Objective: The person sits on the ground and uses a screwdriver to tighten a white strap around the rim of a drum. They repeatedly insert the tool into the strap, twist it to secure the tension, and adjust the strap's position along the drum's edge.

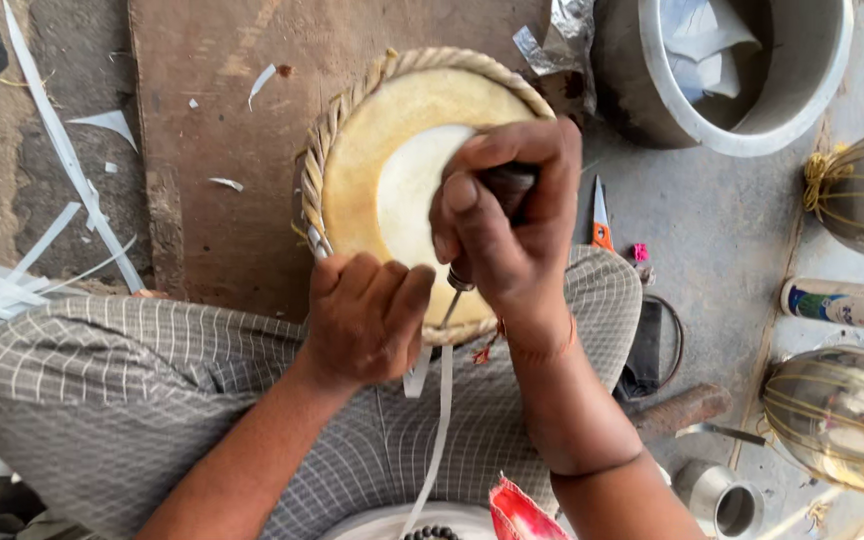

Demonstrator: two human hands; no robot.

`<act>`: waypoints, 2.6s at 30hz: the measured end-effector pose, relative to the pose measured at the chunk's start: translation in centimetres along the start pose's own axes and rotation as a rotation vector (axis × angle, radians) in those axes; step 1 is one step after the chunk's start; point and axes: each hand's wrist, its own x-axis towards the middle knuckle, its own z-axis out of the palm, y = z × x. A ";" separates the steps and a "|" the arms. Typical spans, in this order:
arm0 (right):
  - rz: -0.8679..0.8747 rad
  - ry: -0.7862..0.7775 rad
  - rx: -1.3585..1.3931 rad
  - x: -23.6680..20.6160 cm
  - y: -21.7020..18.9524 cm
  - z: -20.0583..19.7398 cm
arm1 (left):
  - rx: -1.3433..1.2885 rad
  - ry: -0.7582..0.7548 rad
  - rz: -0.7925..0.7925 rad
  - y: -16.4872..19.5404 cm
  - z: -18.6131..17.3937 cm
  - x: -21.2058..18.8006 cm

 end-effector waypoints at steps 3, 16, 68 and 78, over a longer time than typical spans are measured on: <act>0.030 -0.128 0.362 0.8 0.2 -0.2 | 0.010 0.007 -0.001 0.0 0.3 0.1; 0.091 -0.005 0.315 -0.7 0.2 -1.2 | 0.026 0.037 -0.013 0.8 -0.7 1.5; 0.306 -0.112 -0.936 -16.6 -4.3 0.3 | -0.790 -0.842 -0.665 10.5 -8.4 -6.0; 0.937 -0.013 0.146 -15.4 1.5 1.7 | -0.405 -0.404 -0.607 5.7 -4.4 -3.5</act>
